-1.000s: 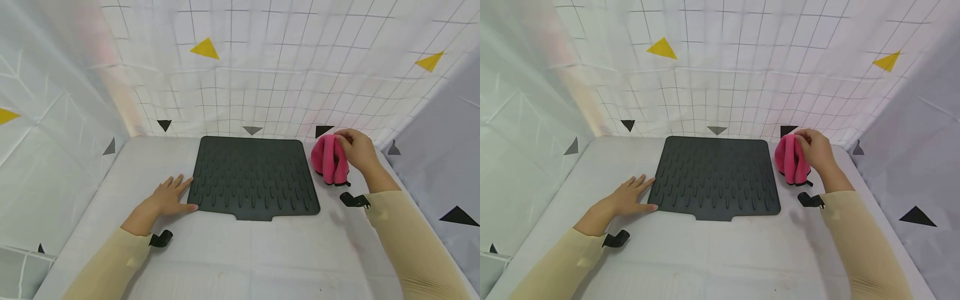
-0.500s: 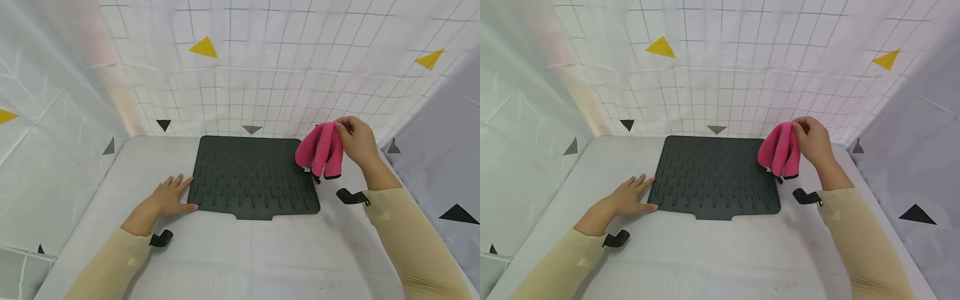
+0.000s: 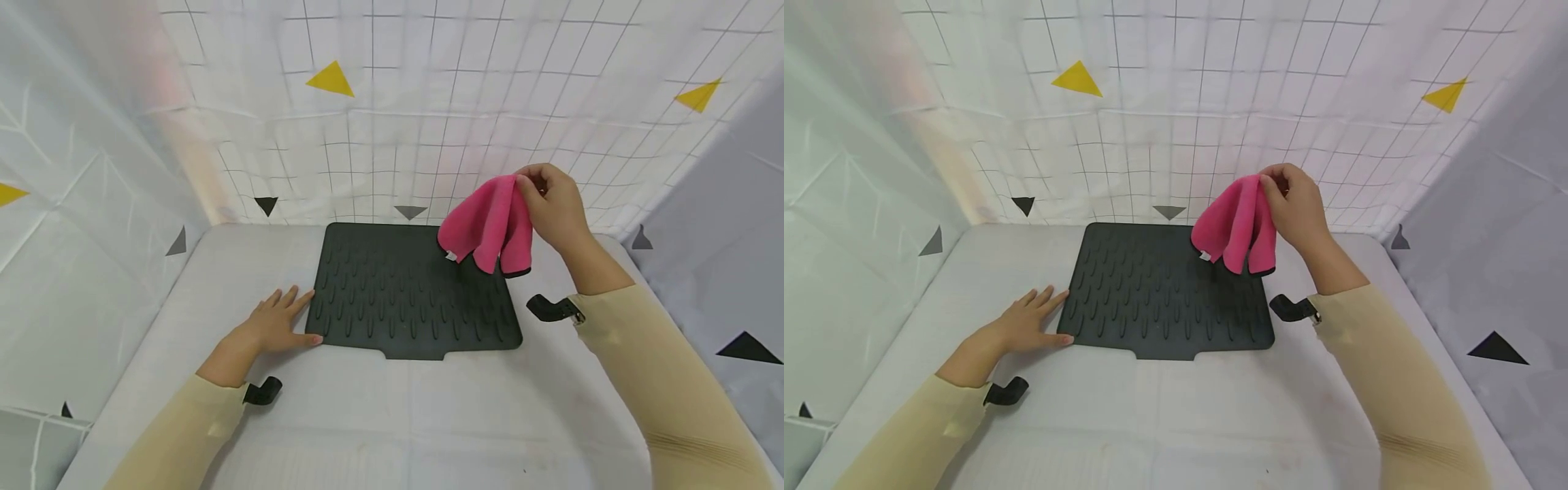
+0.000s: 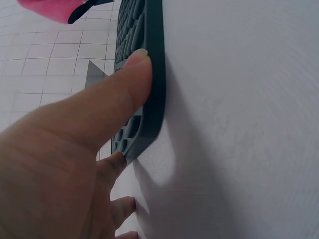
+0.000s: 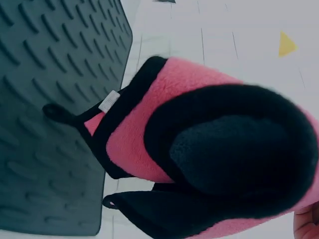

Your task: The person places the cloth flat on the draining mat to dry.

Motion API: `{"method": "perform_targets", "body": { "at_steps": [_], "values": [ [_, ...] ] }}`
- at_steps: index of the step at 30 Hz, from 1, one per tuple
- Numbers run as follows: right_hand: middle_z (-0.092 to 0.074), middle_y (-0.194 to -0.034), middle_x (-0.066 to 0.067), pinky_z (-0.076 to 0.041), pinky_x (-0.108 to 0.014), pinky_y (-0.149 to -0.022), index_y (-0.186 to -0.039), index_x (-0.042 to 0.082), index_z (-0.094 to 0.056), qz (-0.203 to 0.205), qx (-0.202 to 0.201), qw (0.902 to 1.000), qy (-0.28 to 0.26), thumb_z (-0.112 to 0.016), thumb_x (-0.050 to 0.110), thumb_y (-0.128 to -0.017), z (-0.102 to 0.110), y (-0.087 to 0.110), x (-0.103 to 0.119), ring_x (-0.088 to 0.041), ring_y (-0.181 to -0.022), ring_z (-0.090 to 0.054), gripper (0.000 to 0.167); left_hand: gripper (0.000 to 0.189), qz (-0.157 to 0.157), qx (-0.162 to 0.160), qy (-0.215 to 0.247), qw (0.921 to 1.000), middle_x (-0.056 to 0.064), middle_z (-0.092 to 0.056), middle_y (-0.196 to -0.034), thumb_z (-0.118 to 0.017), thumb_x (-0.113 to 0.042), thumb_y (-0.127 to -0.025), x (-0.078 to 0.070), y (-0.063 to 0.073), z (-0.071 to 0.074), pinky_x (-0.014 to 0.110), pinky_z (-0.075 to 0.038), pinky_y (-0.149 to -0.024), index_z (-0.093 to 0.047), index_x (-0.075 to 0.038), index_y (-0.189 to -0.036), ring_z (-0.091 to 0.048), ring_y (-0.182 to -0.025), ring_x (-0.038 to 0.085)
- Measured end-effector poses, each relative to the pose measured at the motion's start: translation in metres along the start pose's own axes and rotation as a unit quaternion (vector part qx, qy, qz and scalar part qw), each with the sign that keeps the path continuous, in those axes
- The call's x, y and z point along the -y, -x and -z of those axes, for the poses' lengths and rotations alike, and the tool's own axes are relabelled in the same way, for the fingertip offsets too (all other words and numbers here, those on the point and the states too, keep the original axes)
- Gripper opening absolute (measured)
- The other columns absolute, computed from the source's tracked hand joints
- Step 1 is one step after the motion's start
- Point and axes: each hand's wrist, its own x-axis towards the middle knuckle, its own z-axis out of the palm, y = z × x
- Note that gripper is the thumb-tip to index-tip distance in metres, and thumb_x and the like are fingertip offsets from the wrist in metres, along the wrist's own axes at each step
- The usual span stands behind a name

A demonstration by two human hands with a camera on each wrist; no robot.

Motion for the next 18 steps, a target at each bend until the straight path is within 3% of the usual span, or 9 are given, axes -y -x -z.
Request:
{"method": "perform_targets", "body": {
  "at_steps": [8, 18],
  "values": [
    [-0.06, -0.098, -0.012, -0.041, -0.019, -0.067, -0.118, 0.0, -0.063, 0.027, 0.008, 0.9991, -0.032, -0.053, 0.029, -0.104, -0.021, -0.009, 0.025, -0.018, -0.081, -0.051, 0.034, 0.1, -0.005, -0.004, 0.004, 1.0, 0.031, -0.019, -0.16, -0.066, -0.065, -0.086, -0.001, 0.0, -0.001, 0.074, -0.017, -0.109, -0.028, -0.008, -0.158, -0.015, -0.143, 0.059],
    [-0.063, -0.096, -0.012, -0.042, -0.023, -0.068, -0.117, 0.0, -0.063, 0.058, 0.025, 0.9965, -0.055, -0.054, 0.027, -0.104, -0.058, -0.011, 0.037, -0.018, -0.08, -0.054, 0.031, 0.103, 0.0, -0.002, 0.0, 1.0, 0.029, -0.018, -0.161, -0.063, -0.07, -0.084, 0.006, -0.003, -0.006, 0.074, -0.016, -0.11, -0.026, -0.011, -0.159, -0.013, -0.144, 0.057]
  ]
}}
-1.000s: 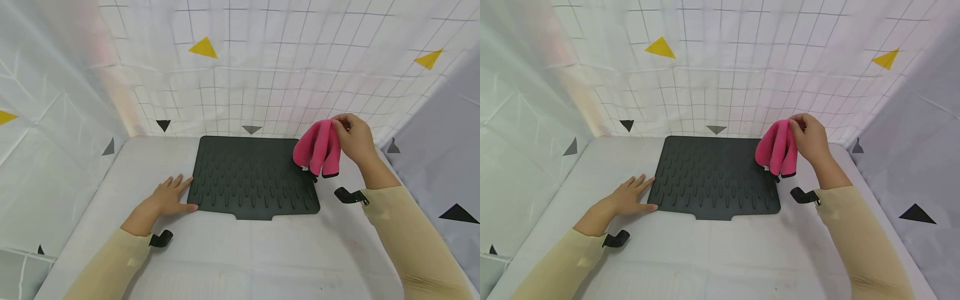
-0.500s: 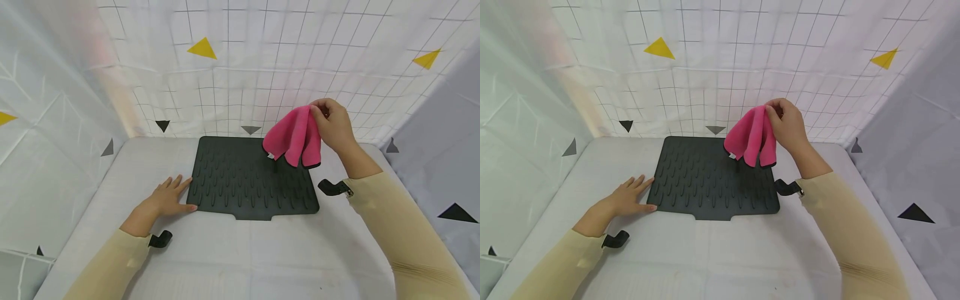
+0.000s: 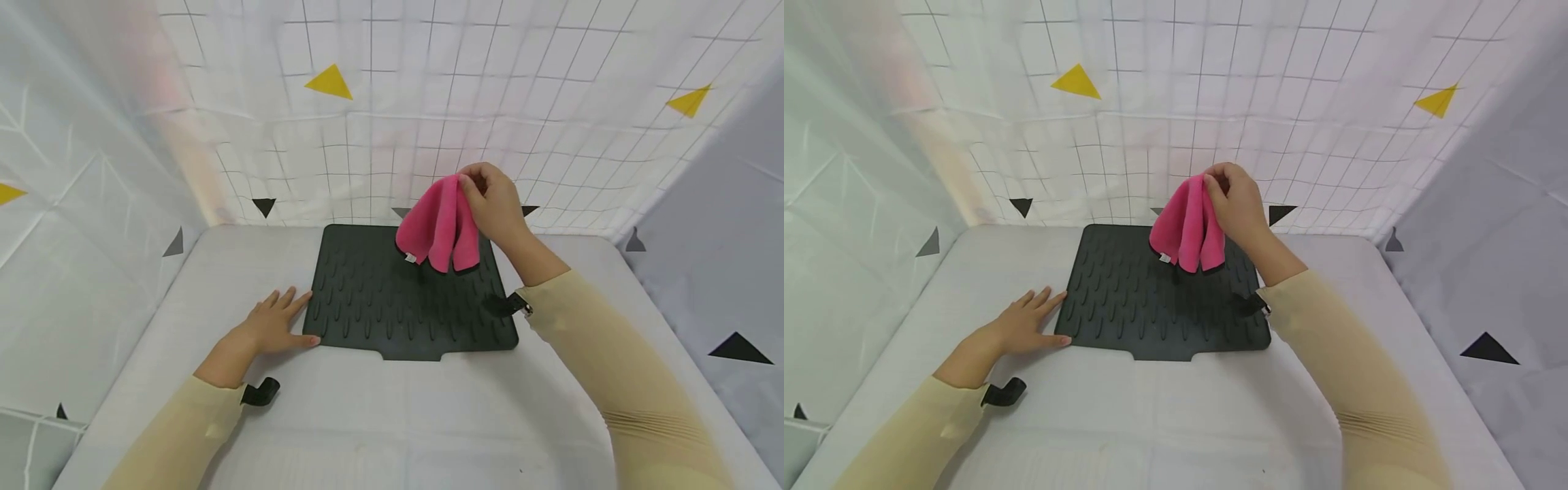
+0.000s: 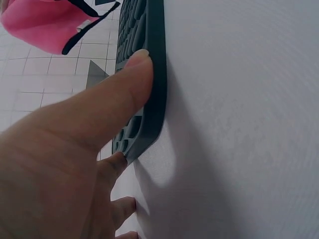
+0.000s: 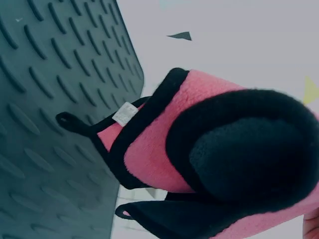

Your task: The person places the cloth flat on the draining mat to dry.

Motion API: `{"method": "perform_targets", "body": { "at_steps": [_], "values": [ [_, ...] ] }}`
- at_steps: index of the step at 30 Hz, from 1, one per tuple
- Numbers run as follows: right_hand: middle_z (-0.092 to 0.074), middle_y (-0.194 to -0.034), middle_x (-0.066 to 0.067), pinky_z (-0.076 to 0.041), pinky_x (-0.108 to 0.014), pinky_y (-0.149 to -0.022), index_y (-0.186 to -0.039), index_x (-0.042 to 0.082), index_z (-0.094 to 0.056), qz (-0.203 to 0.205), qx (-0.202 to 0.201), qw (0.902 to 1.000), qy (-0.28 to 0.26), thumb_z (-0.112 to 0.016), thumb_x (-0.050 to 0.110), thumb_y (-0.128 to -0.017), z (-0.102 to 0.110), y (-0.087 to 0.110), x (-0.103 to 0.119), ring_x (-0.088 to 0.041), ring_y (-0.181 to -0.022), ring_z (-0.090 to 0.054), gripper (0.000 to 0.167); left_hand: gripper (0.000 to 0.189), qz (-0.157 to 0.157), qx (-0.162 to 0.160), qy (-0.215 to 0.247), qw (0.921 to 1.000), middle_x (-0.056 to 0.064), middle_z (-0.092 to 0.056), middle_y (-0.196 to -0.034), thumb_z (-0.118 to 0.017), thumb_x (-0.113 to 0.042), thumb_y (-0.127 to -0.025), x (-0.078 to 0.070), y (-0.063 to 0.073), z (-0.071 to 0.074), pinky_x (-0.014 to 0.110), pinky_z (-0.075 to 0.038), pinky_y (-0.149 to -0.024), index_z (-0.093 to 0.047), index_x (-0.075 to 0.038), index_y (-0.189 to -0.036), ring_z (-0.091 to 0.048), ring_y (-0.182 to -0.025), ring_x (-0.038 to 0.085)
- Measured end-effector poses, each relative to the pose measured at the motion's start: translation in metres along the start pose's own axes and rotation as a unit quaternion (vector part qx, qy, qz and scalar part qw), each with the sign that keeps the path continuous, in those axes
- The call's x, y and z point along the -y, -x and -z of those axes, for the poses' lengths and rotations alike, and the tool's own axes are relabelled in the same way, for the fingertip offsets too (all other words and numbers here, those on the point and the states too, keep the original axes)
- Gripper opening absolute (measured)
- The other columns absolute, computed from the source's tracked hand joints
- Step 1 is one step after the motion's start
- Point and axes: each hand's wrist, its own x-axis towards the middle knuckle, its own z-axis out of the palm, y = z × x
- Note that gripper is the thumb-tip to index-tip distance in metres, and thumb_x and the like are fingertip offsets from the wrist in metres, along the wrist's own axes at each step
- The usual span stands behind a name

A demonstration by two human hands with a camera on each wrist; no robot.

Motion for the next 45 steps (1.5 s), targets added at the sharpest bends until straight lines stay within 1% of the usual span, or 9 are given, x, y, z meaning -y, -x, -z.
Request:
{"method": "perform_targets", "body": {
  "at_steps": [7, 11, 13, 17, 22, 29, 35, 39, 45],
  "values": [
    [-0.063, -0.099, -0.012, -0.045, -0.027, -0.071, -0.118, 0.001, -0.062, -0.02, 0.013, 0.9995, -0.022, -0.055, 0.027, -0.104, -0.028, 0.005, -0.004, -0.02, -0.082, -0.055, 0.03, 0.102, 0.0, 0.0, 0.0, 1.0, 0.029, -0.018, -0.161, -0.064, -0.069, -0.085, -0.001, 0.002, 0.001, 0.074, -0.016, -0.11, -0.026, -0.01, -0.159, -0.014, -0.144, 0.057],
    [-0.063, -0.099, -0.012, -0.046, -0.031, -0.072, -0.118, 0.001, -0.062, -0.03, 0.031, 0.9988, -0.025, -0.055, 0.026, -0.104, -0.044, 0.01, -0.012, -0.021, -0.083, -0.057, 0.029, 0.102, 0.001, 0.002, 0.002, 1.0, 0.029, -0.018, -0.161, -0.064, -0.069, -0.085, -0.002, 0.002, 0.002, 0.074, -0.016, -0.11, -0.026, -0.01, -0.159, -0.013, -0.144, 0.058],
    [-0.063, -0.1, -0.012, -0.047, -0.033, -0.073, -0.118, 0.001, -0.062, -0.041, 0.04, 0.998, -0.024, -0.055, 0.025, -0.105, -0.051, 0.013, -0.017, -0.022, -0.084, -0.057, 0.028, 0.102, 0.001, 0.004, 0.003, 1.0, 0.029, -0.018, -0.161, -0.064, -0.069, -0.085, -0.002, 0.002, 0.002, 0.074, -0.016, -0.11, -0.026, -0.01, -0.159, -0.013, -0.144, 0.058],
    [-0.063, -0.104, -0.012, -0.048, -0.035, -0.076, -0.118, 0.002, -0.062, -0.051, 0.054, 0.9972, -0.013, -0.055, 0.024, -0.105, -0.063, 0.02, -0.028, -0.024, -0.088, -0.057, 0.027, 0.102, -0.001, 0.005, 0.003, 1.0, 0.029, -0.018, -0.161, -0.063, -0.07, -0.085, -0.002, 0.001, 0.001, 0.074, -0.016, -0.11, -0.025, -0.011, -0.159, -0.013, -0.144, 0.057],
    [-0.062, -0.107, -0.014, -0.048, -0.038, -0.078, -0.116, 0.0, -0.062, -0.043, 0.083, 0.9956, 0.006, -0.055, 0.022, -0.105, -0.076, 0.026, -0.039, -0.026, -0.089, -0.057, 0.026, 0.104, 0.001, 0.007, 0.002, 1.0, 0.029, -0.017, -0.161, -0.063, -0.071, -0.084, -0.002, 0.001, 0.001, 0.074, -0.016, -0.109, -0.025, -0.01, -0.159, -0.013, -0.144, 0.057],
    [-0.062, -0.105, -0.013, -0.048, -0.037, -0.079, -0.115, 0.001, -0.063, -0.071, 0.135, 0.9876, 0.037, -0.055, 0.02, -0.105, -0.084, 0.03, -0.051, -0.026, -0.09, -0.056, 0.023, 0.103, -0.004, 0.001, 0.008, 1.0, 0.029, -0.017, -0.161, -0.064, -0.07, -0.084, -0.003, 0.002, 0.003, 0.074, -0.015, -0.109, -0.025, -0.01, -0.159, -0.012, -0.145, 0.057],
    [-0.063, -0.105, -0.013, -0.047, -0.039, -0.08, -0.114, 0.002, -0.063, -0.097, 0.167, 0.9798, 0.054, -0.054, 0.02, -0.105, -0.086, 0.031, -0.057, -0.027, -0.092, -0.056, 0.022, 0.103, -0.001, 0.003, 0.011, 0.9999, 0.029, -0.016, -0.161, -0.064, -0.069, -0.085, -0.003, 0.002, 0.003, 0.074, -0.015, -0.11, -0.025, -0.01, -0.159, -0.012, -0.145, 0.057],
    [-0.063, -0.105, -0.012, -0.047, -0.039, -0.079, -0.115, 0.003, -0.064, -0.099, 0.177, 0.9771, 0.064, -0.055, 0.021, -0.105, -0.088, 0.032, -0.063, -0.026, -0.091, -0.057, 0.022, 0.103, -0.002, 0.004, 0.012, 0.9999, 0.029, -0.016, -0.161, -0.064, -0.069, -0.085, -0.003, 0.002, 0.003, 0.074, -0.015, -0.11, -0.025, -0.01, -0.159, -0.012, -0.145, 0.058],
    [-0.063, -0.107, -0.012, -0.047, -0.039, -0.08, -0.117, 0.004, -0.064, -0.09, 0.178, 0.9781, 0.061, -0.056, 0.02, -0.104, -0.087, 0.032, -0.064, -0.025, -0.092, -0.056, 0.022, 0.102, -0.003, 0.002, 0.008, 1.0, 0.03, -0.017, -0.161, -0.063, -0.069, -0.085, -0.003, 0.002, 0.003, 0.074, -0.015, -0.11, -0.025, -0.01, -0.159, -0.012, -0.144, 0.058]
  ]
}}
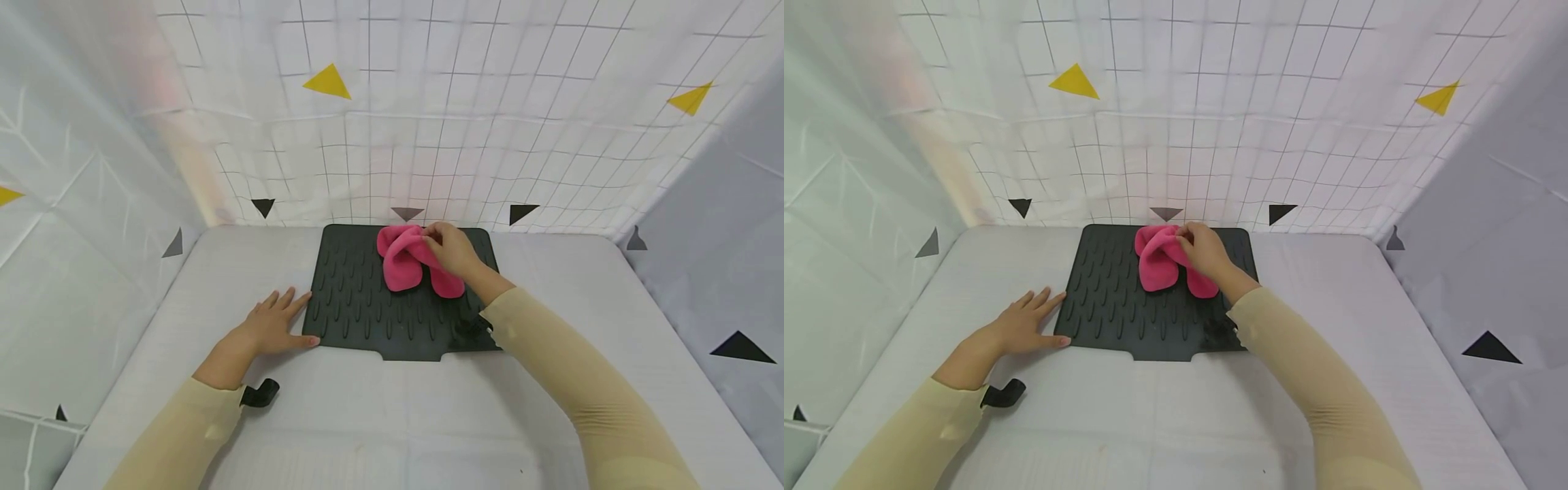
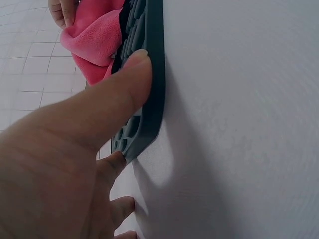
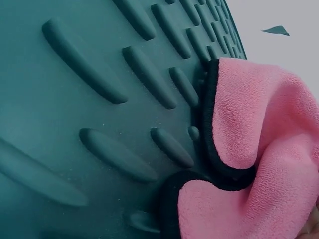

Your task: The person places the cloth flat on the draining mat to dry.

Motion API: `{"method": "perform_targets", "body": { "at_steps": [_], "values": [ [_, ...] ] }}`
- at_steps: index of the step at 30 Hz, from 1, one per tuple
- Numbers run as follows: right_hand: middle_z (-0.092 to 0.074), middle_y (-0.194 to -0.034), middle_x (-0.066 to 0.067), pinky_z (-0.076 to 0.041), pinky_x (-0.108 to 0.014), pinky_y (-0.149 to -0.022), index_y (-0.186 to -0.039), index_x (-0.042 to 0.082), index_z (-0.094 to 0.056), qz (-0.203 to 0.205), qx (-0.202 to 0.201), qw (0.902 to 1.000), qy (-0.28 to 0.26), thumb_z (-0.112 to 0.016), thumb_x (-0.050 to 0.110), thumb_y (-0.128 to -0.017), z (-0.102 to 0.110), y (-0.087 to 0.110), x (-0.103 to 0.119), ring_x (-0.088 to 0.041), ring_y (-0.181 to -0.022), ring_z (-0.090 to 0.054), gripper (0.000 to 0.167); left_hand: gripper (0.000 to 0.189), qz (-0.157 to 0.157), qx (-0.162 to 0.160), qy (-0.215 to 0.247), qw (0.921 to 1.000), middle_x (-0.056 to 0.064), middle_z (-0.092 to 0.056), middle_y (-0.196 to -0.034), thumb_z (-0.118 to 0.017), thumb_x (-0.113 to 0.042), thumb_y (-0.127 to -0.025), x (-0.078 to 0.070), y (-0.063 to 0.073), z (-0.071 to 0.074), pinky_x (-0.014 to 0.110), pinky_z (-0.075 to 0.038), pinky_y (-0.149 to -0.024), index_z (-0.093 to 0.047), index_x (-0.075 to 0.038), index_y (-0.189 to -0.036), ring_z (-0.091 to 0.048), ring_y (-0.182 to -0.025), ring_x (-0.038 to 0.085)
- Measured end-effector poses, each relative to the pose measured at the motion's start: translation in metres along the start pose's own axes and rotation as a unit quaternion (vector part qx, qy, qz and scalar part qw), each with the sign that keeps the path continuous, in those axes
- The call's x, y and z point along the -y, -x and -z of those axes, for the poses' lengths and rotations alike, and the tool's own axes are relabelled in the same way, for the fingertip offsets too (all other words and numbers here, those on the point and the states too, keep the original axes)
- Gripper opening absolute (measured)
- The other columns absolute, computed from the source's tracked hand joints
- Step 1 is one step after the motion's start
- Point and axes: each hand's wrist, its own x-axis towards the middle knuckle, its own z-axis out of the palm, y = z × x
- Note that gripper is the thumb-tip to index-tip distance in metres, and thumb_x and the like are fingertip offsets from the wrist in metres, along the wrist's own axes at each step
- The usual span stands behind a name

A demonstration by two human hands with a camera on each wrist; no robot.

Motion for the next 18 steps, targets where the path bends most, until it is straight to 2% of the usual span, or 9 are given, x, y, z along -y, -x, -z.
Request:
{"method": "perform_targets", "body": {
  "at_steps": [6, 18],
  "values": [
    [-0.062, -0.115, -0.012, -0.049, -0.043, -0.086, -0.12, 0.006, -0.065, 0.01, -0.005, 0.9998, -0.015, -0.059, 0.022, -0.103, 0.008, 0.004, 0.002, -0.027, -0.1, -0.058, 0.024, 0.102, -0.002, -0.003, -0.002, 1.0, 0.03, -0.017, -0.161, -0.064, -0.068, -0.086, 0.0, 0.0, 0.0, 0.074, -0.016, -0.11, -0.025, -0.01, -0.159, -0.013, -0.144, 0.058],
    [-0.061, -0.118, -0.012, -0.051, -0.044, -0.089, -0.119, 0.006, -0.064, 0.009, -0.005, 0.9989, -0.045, -0.062, 0.023, -0.101, 0.021, 0.009, 0.001, -0.028, -0.105, -0.06, 0.025, 0.102, 0.0, -0.005, -0.001, 1.0, 0.03, -0.018, -0.161, -0.064, -0.068, -0.085, 0.0, 0.0, -0.001, 0.074, -0.016, -0.109, -0.026, -0.01, -0.159, -0.013, -0.144, 0.058]
  ]
}}
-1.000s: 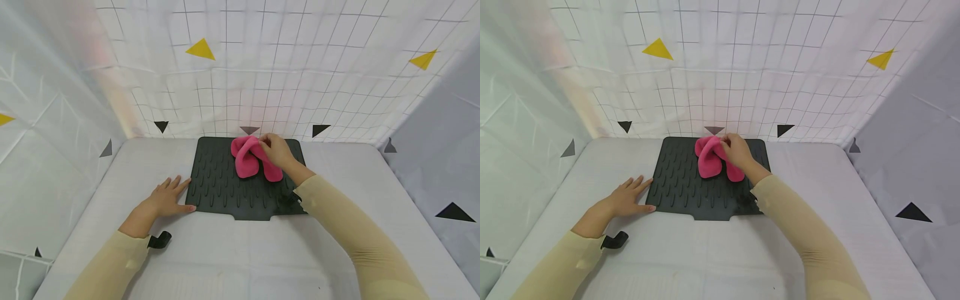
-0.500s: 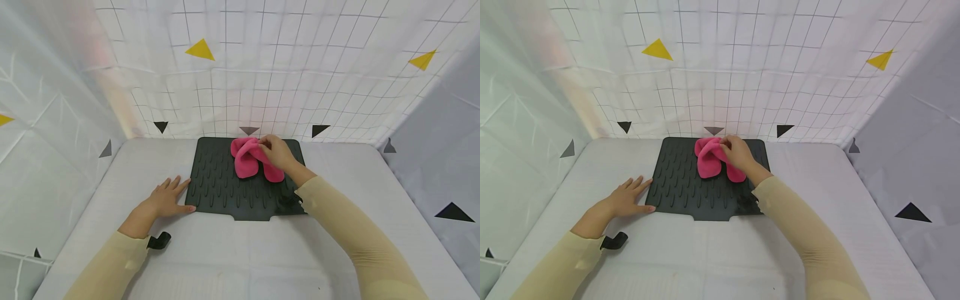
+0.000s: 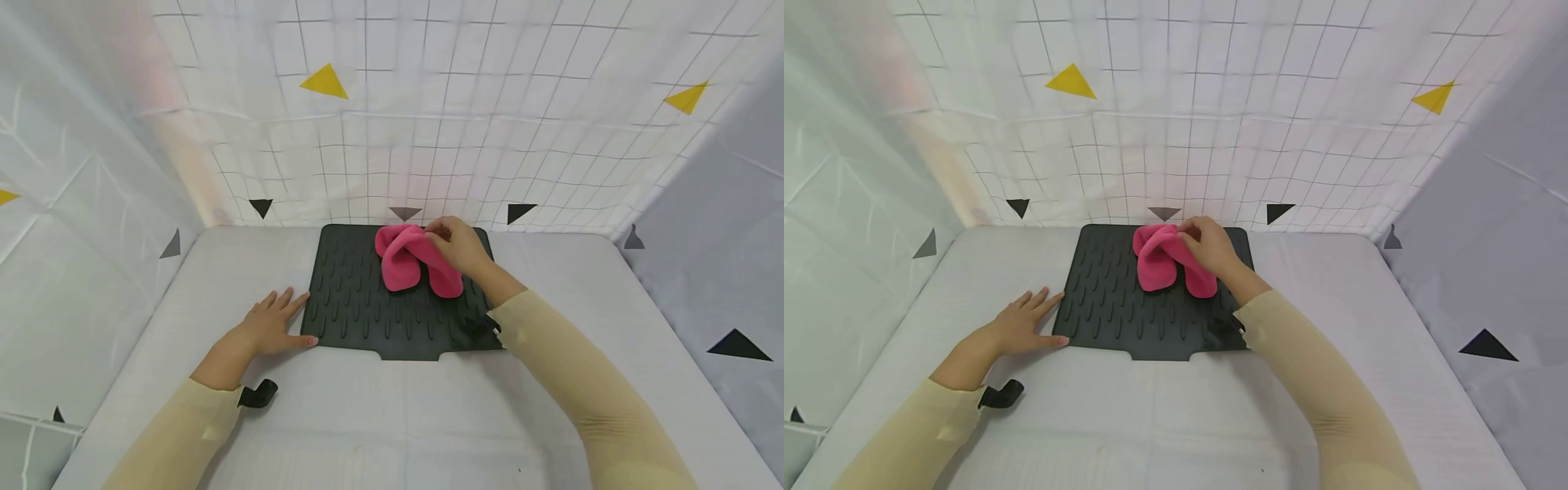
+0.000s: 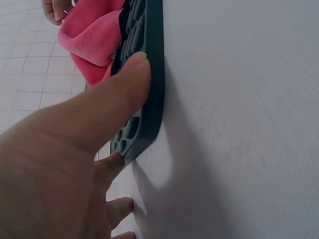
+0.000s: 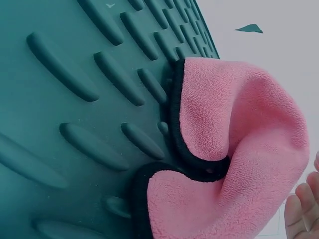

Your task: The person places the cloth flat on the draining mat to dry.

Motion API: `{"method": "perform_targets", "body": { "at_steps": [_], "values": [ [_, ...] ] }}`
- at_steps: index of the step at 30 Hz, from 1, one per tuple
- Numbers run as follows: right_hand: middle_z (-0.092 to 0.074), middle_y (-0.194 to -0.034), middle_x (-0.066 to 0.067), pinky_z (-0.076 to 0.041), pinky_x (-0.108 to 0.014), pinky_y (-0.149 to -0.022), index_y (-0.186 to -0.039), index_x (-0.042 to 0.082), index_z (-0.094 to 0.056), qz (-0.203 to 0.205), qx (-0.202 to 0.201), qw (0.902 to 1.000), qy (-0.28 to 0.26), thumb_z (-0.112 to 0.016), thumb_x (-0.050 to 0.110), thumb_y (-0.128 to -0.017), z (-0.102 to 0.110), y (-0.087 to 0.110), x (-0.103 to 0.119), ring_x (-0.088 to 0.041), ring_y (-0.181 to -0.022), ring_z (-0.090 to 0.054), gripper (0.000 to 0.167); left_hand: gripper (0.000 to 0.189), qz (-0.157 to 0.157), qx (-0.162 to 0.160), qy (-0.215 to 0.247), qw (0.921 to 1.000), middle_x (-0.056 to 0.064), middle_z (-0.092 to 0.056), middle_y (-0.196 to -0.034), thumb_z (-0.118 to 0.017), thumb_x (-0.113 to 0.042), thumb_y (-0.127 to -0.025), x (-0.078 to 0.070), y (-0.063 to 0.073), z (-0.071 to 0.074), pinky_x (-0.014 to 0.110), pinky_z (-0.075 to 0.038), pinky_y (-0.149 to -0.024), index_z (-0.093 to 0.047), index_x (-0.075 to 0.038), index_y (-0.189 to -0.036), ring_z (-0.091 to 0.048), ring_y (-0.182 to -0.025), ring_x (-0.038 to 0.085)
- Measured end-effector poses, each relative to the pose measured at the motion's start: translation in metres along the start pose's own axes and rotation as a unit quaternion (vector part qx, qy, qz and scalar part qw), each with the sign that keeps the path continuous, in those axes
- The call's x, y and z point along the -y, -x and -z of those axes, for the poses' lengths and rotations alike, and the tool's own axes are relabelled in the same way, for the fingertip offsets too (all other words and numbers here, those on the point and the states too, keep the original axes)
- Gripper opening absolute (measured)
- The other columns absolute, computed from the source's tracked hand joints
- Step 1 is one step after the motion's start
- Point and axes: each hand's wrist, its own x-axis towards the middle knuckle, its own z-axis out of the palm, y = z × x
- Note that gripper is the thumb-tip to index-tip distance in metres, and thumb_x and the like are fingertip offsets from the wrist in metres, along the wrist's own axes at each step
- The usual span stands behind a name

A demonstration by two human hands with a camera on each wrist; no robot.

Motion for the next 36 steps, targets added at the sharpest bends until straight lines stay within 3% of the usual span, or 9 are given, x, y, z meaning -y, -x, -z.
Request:
{"method": "perform_targets", "body": {
  "at_steps": [9, 20, 27, 36],
  "values": [
    [-0.061, -0.118, -0.011, -0.05, -0.045, -0.091, -0.119, 0.007, -0.065, 0.002, -0.002, 0.9999, -0.012, -0.062, 0.024, -0.101, 0.007, 0.013, -0.002, -0.027, -0.105, -0.06, 0.025, 0.101, -0.005, -0.012, 0.002, 0.9999, 0.031, -0.022, -0.159, -0.067, -0.067, -0.084, 0.0, -0.002, -0.001, 0.075, -0.018, -0.108, -0.03, -0.009, -0.158, -0.016, -0.143, 0.059],
    [-0.062, -0.118, -0.012, -0.052, -0.045, -0.091, -0.119, 0.006, -0.065, 0.001, -0.01, 0.9999, -0.009, -0.063, 0.024, -0.1, 0.014, 0.027, -0.006, -0.028, -0.105, -0.062, 0.025, 0.092, -0.012, 0.003, 0.014, 0.9998, 0.036, -0.023, -0.156, -0.069, -0.055, -0.088, -0.007, -0.004, 0.007, 0.069, -0.025, -0.11, -0.033, -0.003, -0.155, -0.024, -0.14, 0.059],
    [-0.062, -0.118, -0.014, -0.052, -0.047, -0.091, -0.119, 0.004, -0.065, 0.004, -0.018, 0.9998, -0.007, -0.062, 0.023, -0.101, 0.018, 0.037, -0.015, -0.03, -0.104, -0.063, 0.026, 0.079, -0.032, -0.022, 0.037, 0.9985, 0.034, -0.031, -0.154, -0.066, -0.046, -0.095, -0.019, -0.01, 0.01, 0.064, -0.03, -0.11, -0.037, -0.001, -0.153, -0.032, -0.14, 0.052],
    [-0.064, -0.114, -0.012, -0.054, -0.045, -0.084, -0.118, 0.004, -0.065, 0.0, -0.022, 0.9996, -0.015, -0.064, 0.024, -0.1, 0.015, 0.045, -0.023, -0.028, -0.097, -0.063, 0.026, 0.062, -0.06, -0.069, 0.043, 0.9948, 0.023, -0.046, -0.149, -0.063, -0.037, -0.099, -0.04, -0.024, 0.009, 0.056, -0.034, -0.111, -0.047, -0.001, -0.147, -0.042, -0.138, 0.042]
  ]
}}
